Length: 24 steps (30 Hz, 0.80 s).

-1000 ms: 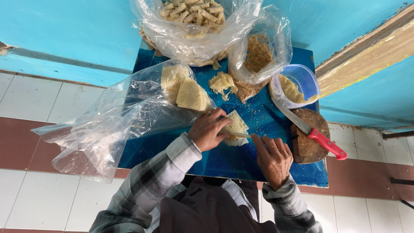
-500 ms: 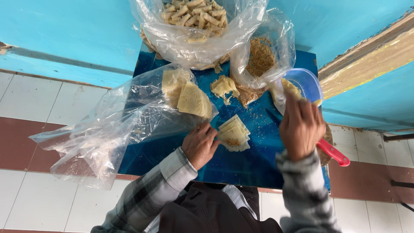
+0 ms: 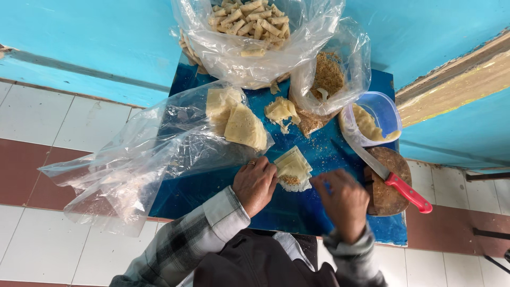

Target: The person pinches off pieces of dough and presses and folds them by hand into triangular filled pastries on a blue table, dipping pieces in a crumbly mixture and placing finished pastries into a plastic container, with a bag of already formed pastries nearby.

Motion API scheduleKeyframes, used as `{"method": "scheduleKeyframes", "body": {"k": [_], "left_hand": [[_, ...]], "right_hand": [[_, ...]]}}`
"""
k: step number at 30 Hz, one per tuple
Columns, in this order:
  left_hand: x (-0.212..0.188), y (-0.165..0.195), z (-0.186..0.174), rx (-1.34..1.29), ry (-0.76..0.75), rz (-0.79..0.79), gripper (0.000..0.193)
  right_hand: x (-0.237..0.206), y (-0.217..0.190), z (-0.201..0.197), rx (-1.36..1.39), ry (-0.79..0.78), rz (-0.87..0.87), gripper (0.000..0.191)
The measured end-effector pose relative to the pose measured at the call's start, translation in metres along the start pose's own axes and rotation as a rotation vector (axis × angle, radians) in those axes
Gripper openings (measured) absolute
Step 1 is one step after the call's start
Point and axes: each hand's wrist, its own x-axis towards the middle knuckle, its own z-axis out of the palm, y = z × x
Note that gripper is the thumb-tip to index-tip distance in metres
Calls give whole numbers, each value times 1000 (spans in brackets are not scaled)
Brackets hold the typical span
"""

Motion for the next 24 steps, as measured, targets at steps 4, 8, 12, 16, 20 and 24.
{"method": "scheduleKeyframes", "body": {"k": [4, 8, 12, 16, 20, 24], "left_hand": [[-1, 3, 1, -92, 27, -8, 18], [2, 2, 3, -225, 34, 7, 18], [2, 2, 5, -285, -19, 41, 17], [1, 2, 7, -194, 11, 221, 20], [-2, -2, 9, -93, -46, 291, 24], [1, -9, 13, -18, -102, 332, 20]], "right_hand": [[-30, -4, 25, 143, 75, 93, 20], [-26, 1, 37, 344, 73, 95, 14], [-26, -2, 41, 454, 10, 197, 20], [-30, -11, 41, 435, 54, 64, 27], [-32, -12, 35, 294, 107, -165, 35], [-24, -6, 32, 314, 73, -250, 36]]}}
